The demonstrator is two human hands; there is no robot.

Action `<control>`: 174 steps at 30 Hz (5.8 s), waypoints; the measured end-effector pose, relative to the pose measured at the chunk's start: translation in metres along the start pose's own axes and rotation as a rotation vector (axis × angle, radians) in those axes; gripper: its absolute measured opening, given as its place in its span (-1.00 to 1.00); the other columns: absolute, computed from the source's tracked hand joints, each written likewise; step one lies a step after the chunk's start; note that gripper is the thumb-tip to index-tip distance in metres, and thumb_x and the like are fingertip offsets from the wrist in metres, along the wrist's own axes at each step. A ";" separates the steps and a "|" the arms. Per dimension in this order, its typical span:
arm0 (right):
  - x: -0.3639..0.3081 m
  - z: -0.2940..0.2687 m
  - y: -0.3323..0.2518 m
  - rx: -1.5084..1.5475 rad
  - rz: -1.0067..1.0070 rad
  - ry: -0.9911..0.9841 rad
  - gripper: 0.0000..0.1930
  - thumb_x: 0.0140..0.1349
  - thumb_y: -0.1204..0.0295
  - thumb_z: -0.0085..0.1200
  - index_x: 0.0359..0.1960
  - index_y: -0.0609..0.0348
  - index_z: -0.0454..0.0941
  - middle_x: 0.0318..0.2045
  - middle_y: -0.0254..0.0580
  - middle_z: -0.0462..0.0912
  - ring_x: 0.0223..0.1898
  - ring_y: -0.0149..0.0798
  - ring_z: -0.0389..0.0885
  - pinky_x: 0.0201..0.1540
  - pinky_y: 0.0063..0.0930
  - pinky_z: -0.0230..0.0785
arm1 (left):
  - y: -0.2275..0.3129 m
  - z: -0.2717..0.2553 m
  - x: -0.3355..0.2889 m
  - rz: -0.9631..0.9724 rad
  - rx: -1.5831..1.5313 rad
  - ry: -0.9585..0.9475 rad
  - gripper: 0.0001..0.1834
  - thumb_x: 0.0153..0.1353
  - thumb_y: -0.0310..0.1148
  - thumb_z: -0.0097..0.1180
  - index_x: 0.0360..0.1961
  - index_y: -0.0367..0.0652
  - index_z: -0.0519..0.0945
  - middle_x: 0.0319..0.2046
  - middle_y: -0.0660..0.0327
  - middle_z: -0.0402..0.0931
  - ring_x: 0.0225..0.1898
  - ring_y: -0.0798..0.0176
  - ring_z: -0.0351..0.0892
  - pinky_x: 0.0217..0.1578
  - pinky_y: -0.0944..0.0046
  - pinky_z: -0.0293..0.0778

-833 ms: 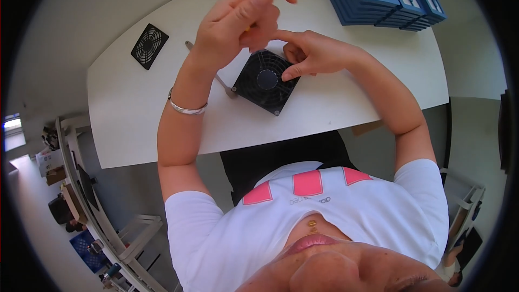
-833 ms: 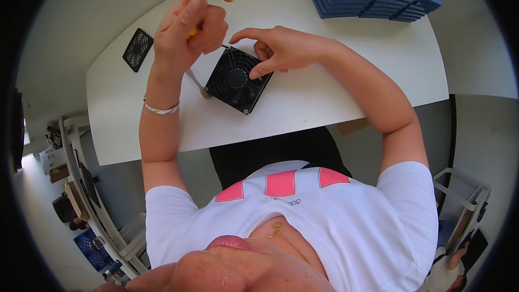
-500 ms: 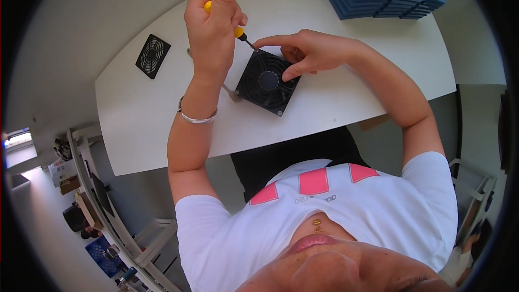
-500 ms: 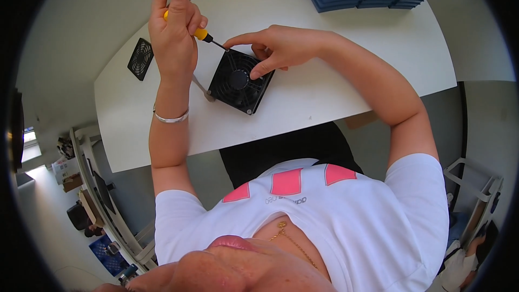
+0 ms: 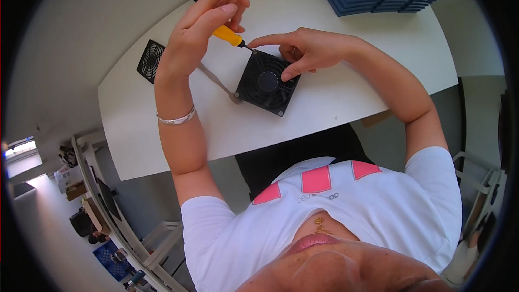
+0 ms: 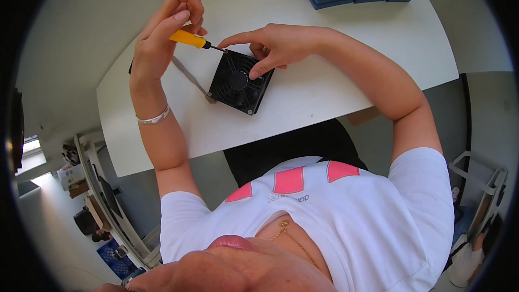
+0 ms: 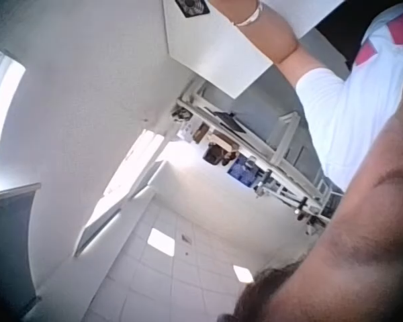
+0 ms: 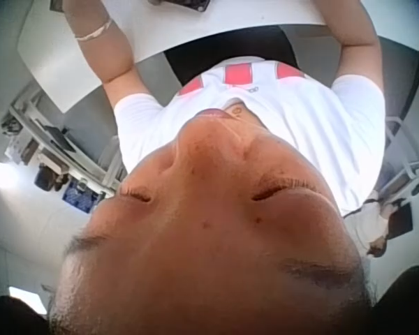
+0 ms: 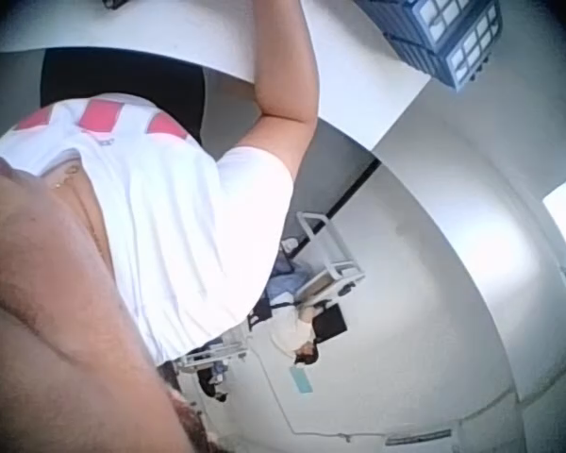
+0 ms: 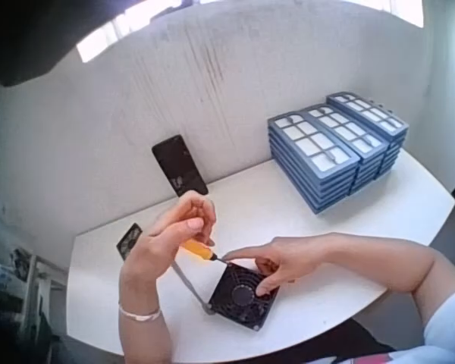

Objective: The recorder uses a screwdriver to attach a protective grill to a cooling fan.

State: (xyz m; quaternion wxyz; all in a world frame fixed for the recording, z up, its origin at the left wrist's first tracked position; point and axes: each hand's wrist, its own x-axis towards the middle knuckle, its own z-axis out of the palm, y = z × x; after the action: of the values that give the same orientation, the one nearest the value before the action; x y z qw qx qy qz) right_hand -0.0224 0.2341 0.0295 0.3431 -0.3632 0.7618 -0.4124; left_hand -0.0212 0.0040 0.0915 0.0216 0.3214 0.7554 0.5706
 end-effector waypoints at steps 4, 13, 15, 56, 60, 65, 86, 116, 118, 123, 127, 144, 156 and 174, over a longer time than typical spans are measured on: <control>0.000 -0.001 0.000 0.006 0.022 -0.005 -0.16 0.14 0.32 0.34 0.45 -0.21 0.15 -0.67 -0.42 0.40 -0.67 -0.47 0.38 -0.55 -0.52 0.21 | 0.021 -0.002 -0.005 -0.270 1.032 0.227 -0.55 0.41 0.04 -0.12 -0.28 -0.16 0.51 -0.62 0.23 0.55 -0.57 0.21 0.57 -0.47 0.27 0.45; -0.001 0.000 0.001 0.013 0.030 -0.008 -0.16 0.13 0.34 0.34 0.44 -0.21 0.16 -0.66 -0.41 0.39 -0.66 -0.46 0.39 -0.55 -0.51 0.22 | 0.025 0.017 -0.010 0.038 0.924 0.146 -0.74 0.36 -0.14 0.09 -0.24 -0.10 0.44 -0.66 0.21 0.52 -0.62 0.14 0.55 -0.55 0.25 0.41; 0.001 0.001 0.007 -0.005 -0.001 0.001 -0.17 0.13 0.35 0.34 0.44 -0.21 0.16 -0.66 -0.41 0.39 -0.65 -0.46 0.36 -0.54 -0.50 0.20 | 0.021 0.014 -0.011 0.046 0.930 0.138 -0.75 0.36 -0.14 0.09 -0.21 -0.09 0.42 -0.65 0.21 0.51 -0.63 0.14 0.54 -0.55 0.25 0.41; 0.003 -0.001 0.010 -0.042 -0.040 0.022 -0.20 0.11 0.22 0.37 0.40 -0.16 0.26 -0.65 -0.41 0.39 -0.62 -0.46 0.36 -0.52 -0.49 0.18 | 0.043 0.012 -0.012 0.036 0.988 0.051 -0.77 0.13 -0.43 0.31 -0.29 -0.21 0.48 -0.43 0.17 0.55 -0.42 0.16 0.55 -0.36 0.28 0.47; 0.001 -0.001 0.006 -0.032 -0.009 0.025 -0.19 0.10 0.31 0.37 0.41 -0.19 0.24 -0.66 -0.44 0.34 -0.62 -0.47 0.29 -0.53 -0.50 0.14 | 0.045 0.011 -0.015 0.092 1.060 0.010 -0.78 0.12 -0.52 0.27 -0.26 -0.17 0.47 -0.35 0.17 0.53 -0.33 0.09 0.56 -0.31 0.21 0.48; 0.000 -0.001 0.007 -0.028 0.012 0.032 -0.20 0.10 0.32 0.37 0.40 -0.19 0.25 -0.65 -0.44 0.35 -0.62 -0.47 0.30 -0.53 -0.50 0.15 | 0.049 0.005 -0.016 0.106 0.979 -0.115 -0.82 0.17 -0.60 0.20 -0.22 -0.22 0.49 -0.30 0.16 0.54 -0.29 0.08 0.61 -0.26 0.24 0.54; 0.002 0.000 0.009 -0.039 -0.010 0.036 -0.19 0.08 0.31 0.37 0.40 -0.20 0.26 -0.64 -0.42 0.36 -0.60 -0.47 0.32 -0.52 -0.49 0.17 | 0.034 0.012 -0.011 0.081 1.222 0.119 -0.87 0.39 -0.31 0.03 -0.22 -0.11 0.56 -0.48 0.16 0.56 -0.50 0.11 0.54 -0.45 0.25 0.44; 0.002 0.000 0.009 -0.034 -0.028 0.032 -0.20 0.11 0.34 0.36 0.41 -0.16 0.24 -0.64 -0.44 0.33 -0.63 -0.49 0.29 -0.55 -0.51 0.15 | 0.039 0.008 -0.017 0.033 1.105 0.097 -0.84 0.32 -0.28 0.14 -0.26 -0.15 0.57 -0.45 0.18 0.58 -0.48 0.13 0.59 -0.45 0.27 0.48; 0.002 -0.001 0.007 -0.021 -0.002 0.021 -0.20 0.10 0.35 0.35 0.41 -0.16 0.24 -0.64 -0.44 0.33 -0.63 -0.49 0.29 -0.56 -0.50 0.16 | 0.041 0.007 -0.014 -0.091 1.351 0.067 -0.79 0.35 -0.19 0.09 -0.31 -0.10 0.56 -0.56 0.23 0.56 -0.57 0.18 0.55 -0.52 0.26 0.43; 0.000 -0.001 0.003 0.006 0.042 0.014 -0.19 0.10 0.37 0.35 0.42 -0.16 0.23 -0.64 -0.44 0.32 -0.63 -0.50 0.30 -0.57 -0.50 0.17 | 0.034 0.009 -0.011 0.056 1.276 0.091 -0.81 0.36 -0.23 0.06 -0.35 -0.08 0.54 -0.57 0.26 0.55 -0.58 0.20 0.53 -0.53 0.25 0.41; 0.002 -0.001 0.005 -0.005 0.016 0.011 -0.18 0.11 0.37 0.35 0.42 -0.16 0.22 -0.65 -0.45 0.31 -0.64 -0.50 0.29 -0.58 -0.50 0.16 | 0.035 0.007 -0.012 0.093 1.172 0.046 -0.90 0.36 -0.32 0.05 -0.27 -0.08 0.51 -0.51 0.24 0.56 -0.53 0.14 0.53 -0.48 0.23 0.43; 0.003 0.001 0.013 -0.017 -0.015 0.026 -0.17 0.10 0.31 0.37 0.42 -0.16 0.22 -0.65 -0.43 0.31 -0.60 -0.46 0.27 -0.50 -0.48 0.12 | 0.037 0.011 -0.014 0.116 1.114 0.060 -0.87 0.26 -0.41 0.15 -0.21 -0.13 0.48 -0.43 0.17 0.59 -0.41 0.09 0.59 -0.39 0.17 0.45; 0.002 0.001 0.010 -0.008 0.019 0.020 -0.18 0.10 0.32 0.36 0.42 -0.20 0.22 -0.64 -0.43 0.34 -0.60 -0.46 0.29 -0.51 -0.49 0.13 | 0.037 0.010 -0.014 -0.017 1.331 0.104 -0.80 0.42 -0.23 0.00 -0.29 -0.09 0.54 -0.63 0.17 0.51 -0.60 0.12 0.53 -0.55 0.23 0.38; 0.002 0.000 0.011 -0.009 0.021 0.020 -0.20 0.11 0.30 0.37 0.41 -0.22 0.25 -0.63 -0.42 0.36 -0.59 -0.45 0.31 -0.49 -0.49 0.17 | 0.039 0.005 -0.014 0.194 1.016 -0.066 -0.85 0.28 -0.55 0.09 -0.14 -0.14 0.47 -0.39 0.17 0.52 -0.48 0.11 0.47 -0.40 0.24 0.42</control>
State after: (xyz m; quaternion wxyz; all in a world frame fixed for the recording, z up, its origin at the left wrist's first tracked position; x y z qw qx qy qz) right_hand -0.0259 0.2365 0.0196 0.3381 -0.3525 0.7709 -0.4087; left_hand 0.0102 0.0062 0.1196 -0.1666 0.3777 0.9028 0.1206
